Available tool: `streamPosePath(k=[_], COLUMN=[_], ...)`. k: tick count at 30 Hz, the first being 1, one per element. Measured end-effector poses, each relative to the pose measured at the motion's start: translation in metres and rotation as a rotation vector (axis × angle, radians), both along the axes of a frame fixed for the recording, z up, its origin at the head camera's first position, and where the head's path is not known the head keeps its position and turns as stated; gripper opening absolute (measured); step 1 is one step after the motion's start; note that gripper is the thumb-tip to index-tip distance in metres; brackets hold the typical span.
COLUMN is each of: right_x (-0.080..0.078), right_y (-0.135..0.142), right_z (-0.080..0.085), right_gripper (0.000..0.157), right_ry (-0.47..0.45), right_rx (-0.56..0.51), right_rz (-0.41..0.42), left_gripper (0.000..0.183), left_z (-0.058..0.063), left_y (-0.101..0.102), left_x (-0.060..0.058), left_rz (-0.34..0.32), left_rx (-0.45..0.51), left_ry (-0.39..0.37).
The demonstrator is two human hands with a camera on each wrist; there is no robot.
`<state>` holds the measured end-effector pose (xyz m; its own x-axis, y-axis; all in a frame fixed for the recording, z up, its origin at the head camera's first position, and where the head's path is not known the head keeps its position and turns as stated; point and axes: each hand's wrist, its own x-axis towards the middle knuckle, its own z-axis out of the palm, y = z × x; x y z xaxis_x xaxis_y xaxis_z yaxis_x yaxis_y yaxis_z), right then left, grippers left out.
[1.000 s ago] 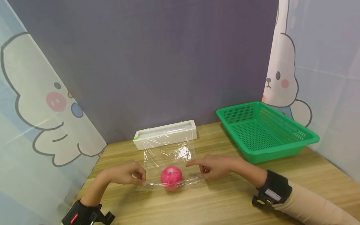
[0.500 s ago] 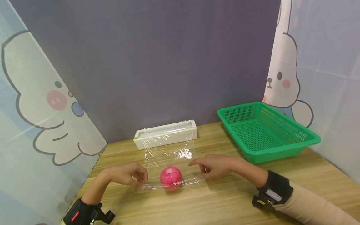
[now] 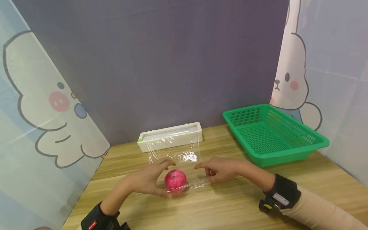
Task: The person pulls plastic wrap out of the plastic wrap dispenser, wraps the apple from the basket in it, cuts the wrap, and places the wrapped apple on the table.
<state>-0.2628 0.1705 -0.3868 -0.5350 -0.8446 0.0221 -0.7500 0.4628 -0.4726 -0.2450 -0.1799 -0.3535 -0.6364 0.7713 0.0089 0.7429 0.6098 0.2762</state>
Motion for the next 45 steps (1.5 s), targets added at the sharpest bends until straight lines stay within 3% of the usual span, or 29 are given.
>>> streamPosePath(k=[3, 9, 20, 26, 35, 41, 45], right_x=[0.001, 0.0, -0.002, -0.005, -0.007, 0.003, 0.011], right_y=[0.0, -0.001, 0.0, 0.0, -0.019, -0.04, -0.055], right_z=[0.0, 0.0, 0.004, 0.007, 0.009, 0.019, 0.026], right_gripper=[0.053, 0.054, 0.05, 0.046, 0.039, 0.024, 0.033], right_ry=[0.003, 0.005, 0.012, 0.007, 0.175, 0.217, 0.183], right_rx=[-0.002, 0.004, 0.028, -0.033, -0.137, -0.191, -0.17], right_rz=[0.008, 0.001, -0.001, -0.004, -0.096, -0.083, -0.14], left_gripper=[0.092, 0.077, 0.062, 0.057, 0.054, 0.049, 0.049], left_z=[-0.002, -0.001, 0.0, -0.003, -0.006, -0.011, -0.011], left_y=[0.012, 0.021, 0.017, 0.012, 0.009, 0.008, 0.008], left_x=[0.0, -0.002, -0.01, -0.018, -0.026, -0.036, -0.039], left_rz=[-0.009, -0.049, -0.072, -0.098, -0.083, -0.108, -0.105], left_rx=[-0.023, -0.059, -0.02, 0.027, 0.049, 0.077, 0.098], left_ry=[0.069, 0.123, 0.031, -0.019, -0.063, -0.094, -0.132])
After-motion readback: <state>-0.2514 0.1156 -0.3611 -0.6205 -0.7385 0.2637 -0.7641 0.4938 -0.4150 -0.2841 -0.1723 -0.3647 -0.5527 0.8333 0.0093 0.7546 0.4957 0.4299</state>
